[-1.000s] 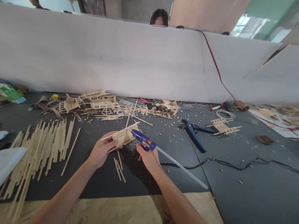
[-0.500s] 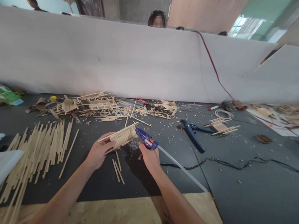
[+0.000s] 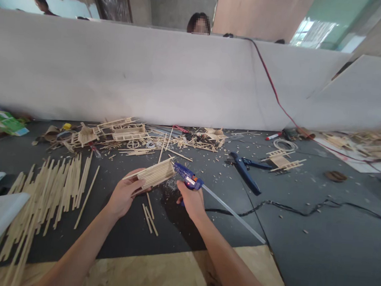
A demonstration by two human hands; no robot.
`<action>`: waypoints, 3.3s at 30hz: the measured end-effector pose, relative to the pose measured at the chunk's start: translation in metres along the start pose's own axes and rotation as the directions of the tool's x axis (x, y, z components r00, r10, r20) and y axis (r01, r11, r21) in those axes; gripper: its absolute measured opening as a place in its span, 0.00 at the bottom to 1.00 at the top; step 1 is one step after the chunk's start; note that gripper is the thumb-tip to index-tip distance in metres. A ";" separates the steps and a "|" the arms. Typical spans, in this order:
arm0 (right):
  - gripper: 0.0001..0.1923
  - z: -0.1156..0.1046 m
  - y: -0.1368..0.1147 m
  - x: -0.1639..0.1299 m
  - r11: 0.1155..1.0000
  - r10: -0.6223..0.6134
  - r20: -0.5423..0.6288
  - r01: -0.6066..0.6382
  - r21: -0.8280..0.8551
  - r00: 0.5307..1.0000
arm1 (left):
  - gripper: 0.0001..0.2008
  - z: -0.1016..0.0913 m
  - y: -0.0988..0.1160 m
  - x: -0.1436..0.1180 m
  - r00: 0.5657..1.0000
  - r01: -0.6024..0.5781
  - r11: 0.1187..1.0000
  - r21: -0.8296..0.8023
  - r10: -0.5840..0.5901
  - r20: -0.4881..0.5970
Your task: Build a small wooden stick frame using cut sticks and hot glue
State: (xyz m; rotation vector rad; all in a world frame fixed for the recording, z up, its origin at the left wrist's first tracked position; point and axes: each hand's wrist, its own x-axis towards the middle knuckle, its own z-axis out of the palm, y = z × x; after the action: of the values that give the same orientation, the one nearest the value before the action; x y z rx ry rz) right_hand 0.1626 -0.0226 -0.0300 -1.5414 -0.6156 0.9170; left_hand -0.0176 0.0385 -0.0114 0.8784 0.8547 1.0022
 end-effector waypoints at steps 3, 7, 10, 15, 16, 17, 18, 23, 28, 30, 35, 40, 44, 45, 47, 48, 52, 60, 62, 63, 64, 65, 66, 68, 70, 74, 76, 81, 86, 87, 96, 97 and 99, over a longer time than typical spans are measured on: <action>0.14 -0.001 0.000 0.001 1.000 0.016 -0.002 -0.016 0.022 1.000 | 0.21 -0.001 0.002 0.001 1.000 -0.004 1.000 -0.028 0.004 -0.020; 0.12 -0.007 -0.005 0.006 0.998 0.043 0.050 -0.046 0.042 0.998 | 0.19 -0.004 0.007 0.003 0.998 -0.016 0.997 -0.077 0.010 -0.069; 0.10 -0.016 -0.017 0.015 0.994 0.083 0.133 -0.091 0.054 0.988 | 0.18 -0.008 0.009 0.005 0.995 -0.028 0.993 -0.112 0.016 -0.101; 0.09 -0.034 -0.039 0.033 0.980 0.166 0.260 -0.188 0.061 0.951 | 0.17 -0.013 0.012 0.008 0.988 -0.024 0.987 -0.160 -0.001 -0.153; 0.08 -0.039 -0.042 0.037 0.977 0.182 0.283 -0.205 0.055 0.942 | 0.17 -0.014 0.012 0.008 0.986 -0.024 0.985 -0.168 -0.004 -0.164; 0.08 -0.044 -0.045 0.039 0.976 0.193 0.304 -0.214 0.037 0.933 | 0.16 -0.014 0.012 0.009 0.985 -0.026 0.984 -0.175 -0.005 -0.173; 0.09 -0.050 -0.048 0.042 0.978 0.199 0.318 -0.210 0.001 0.927 | 0.16 -0.015 0.012 0.010 0.984 -0.029 0.983 -0.181 -0.004 -0.181; 0.18 -0.076 -0.065 0.045 0.888 0.042 0.137 0.026 -0.460 0.990 | 0.16 -0.018 0.010 0.013 0.982 -0.045 0.978 -0.204 0.006 -0.189; 0.19 -0.040 -0.073 0.012 0.642 -0.038 0.537 0.433 -0.633 0.842 | 0.14 -0.016 0.009 0.013 0.983 -0.027 0.985 -0.172 -0.005 -0.181; 0.20 -0.014 -0.065 -0.005 0.587 -0.009 0.680 0.554 -0.590 0.733 | 0.15 -0.015 0.008 0.013 0.985 -0.029 0.987 -0.160 0.001 -0.174; 0.31 0.031 -0.041 -0.020 0.430 0.066 0.792 0.700 -0.571 0.606 | 0.16 -0.012 0.008 0.012 0.988 -0.034 0.987 -0.155 0.011 -0.152; 0.32 0.041 -0.040 -0.014 0.357 0.116 0.825 0.752 -0.555 0.553 | 0.17 -0.012 0.006 0.013 0.988 -0.024 0.987 -0.157 -0.001 -0.155; 0.31 0.042 -0.043 -0.013 0.362 0.126 0.827 0.751 -0.552 0.547 | 0.18 -0.011 0.006 0.013 0.989 -0.019 0.986 -0.167 -0.006 -0.147; 0.31 0.042 -0.043 -0.014 0.372 0.124 0.824 0.744 -0.555 0.553 | 0.19 -0.011 0.006 0.013 0.989 -0.017 0.985 -0.169 -0.008 -0.146; 0.31 0.042 -0.044 -0.015 0.415 0.113 0.820 0.724 -0.552 0.561 | 0.19 -0.011 0.006 0.013 0.988 -0.015 0.985 -0.172 -0.012 -0.151; 0.30 0.042 -0.044 -0.015 0.449 0.104 0.818 0.707 -0.546 0.566 | 0.19 -0.010 0.006 0.013 0.988 -0.014 0.985 -0.174 -0.014 -0.154; 0.21 0.038 -0.041 -0.018 0.652 0.087 0.779 0.556 -0.515 0.620 | 0.17 -0.008 0.008 0.010 0.990 -0.013 0.984 -0.175 -0.012 -0.142; 0.12 0.030 -0.037 -0.013 0.999 0.047 0.463 -0.045 -0.016 0.885 | 0.16 -0.005 0.010 0.003 0.989 0.097 0.951 -0.294 -0.124 -0.076; 0.11 0.029 -0.040 -0.010 0.982 0.071 0.426 -0.139 0.129 0.902 | 0.16 -0.004 0.010 0.002 0.987 0.125 0.942 -0.310 -0.149 -0.054; 0.11 0.029 -0.041 -0.009 0.969 0.070 0.411 -0.160 0.189 0.909 | 0.15 -0.003 0.010 0.001 0.987 0.135 0.940 -0.315 -0.156 -0.042; 0.11 0.028 -0.042 -0.008 0.955 0.066 0.394 -0.172 0.241 0.917 | 0.15 -0.001 0.009 0.000 0.987 0.142 0.937 -0.319 -0.160 -0.029; 0.11 0.029 -0.043 -0.008 0.942 0.061 0.380 -0.179 0.283 0.923 | 0.15 0.000 0.009 -0.001 0.987 0.147 0.935 -0.323 -0.161 -0.016; 0.10 0.029 -0.043 -0.007 0.930 0.053 0.374 -0.182 0.318 0.926 | 0.14 0.002 0.009 -0.002 0.987 0.152 0.934 -0.325 -0.162 -0.005; 0.07 0.030 -0.043 -0.007 0.909 0.027 0.378 -0.180 0.376 0.925 | 0.14 0.004 0.007 -0.003 0.986 0.163 0.935 -0.314 -0.168 0.011; 0.05 0.030 -0.042 -0.007 0.892 -0.005 0.396 -0.174 0.417 0.918 | 0.14 0.007 0.005 -0.004 0.986 0.163 0.942 -0.294 -0.166 0.014; 0.05 0.029 -0.040 -0.004 0.877 -0.035 0.386 -0.157 0.455 0.922 | 0.14 0.007 0.001 -0.004 0.992 0.122 0.952 -0.279 -0.128 -0.001; 0.06 0.028 -0.040 -0.003 0.881 -0.027 0.358 -0.148 0.450 0.933 | 0.13 0.007 0.001 -0.004 0.990 0.137 0.953 -0.269 -0.138 0.018; 0.07 0.024 -0.039 0.003 0.897 0.024 0.273 -0.141 0.419 0.962 | 0.08 0.008 0.000 -0.005 0.990 0.134 0.970 -0.202 -0.122 0.075; 0.06 0.020 -0.035 0.009 0.906 0.019 0.255 -0.125 0.404 0.967 | 0.11 0.010 0.004 -0.007 0.989 0.113 0.992 -0.048 -0.108 0.102; 0.06 0.020 -0.034 0.010 0.913 0.009 0.255 -0.112 0.393 0.967 | 0.12 0.010 0.005 -0.007 0.988 0.117 0.993 -0.032 -0.113 0.107; 0.28 0.006 -0.028 0.020 0.988 -0.152 0.179 0.146 0.049 0.972 | 0.14 0.009 0.001 -0.006 0.999 0.046 0.998 0.040 -0.046 0.000; 0.28 0.004 -0.027 0.022 0.984 -0.161 0.200 0.173 -0.046 0.967 | 0.15 0.009 0.000 -0.005 0.999 0.026 0.998 0.050 -0.026 -0.019; 0.24 0.000 -0.024 0.024 0.947 -0.175 0.257 0.234 -0.221 0.951 | 0.16 0.009 -0.002 -0.004 0.999 -0.004 0.998 0.064 0.006 -0.046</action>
State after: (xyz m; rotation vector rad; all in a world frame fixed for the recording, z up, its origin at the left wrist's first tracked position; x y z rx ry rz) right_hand 0.1782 0.0013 -0.0112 -1.5634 -1.0768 0.8920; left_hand -0.0106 0.0327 -0.0088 0.9143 0.9285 1.0077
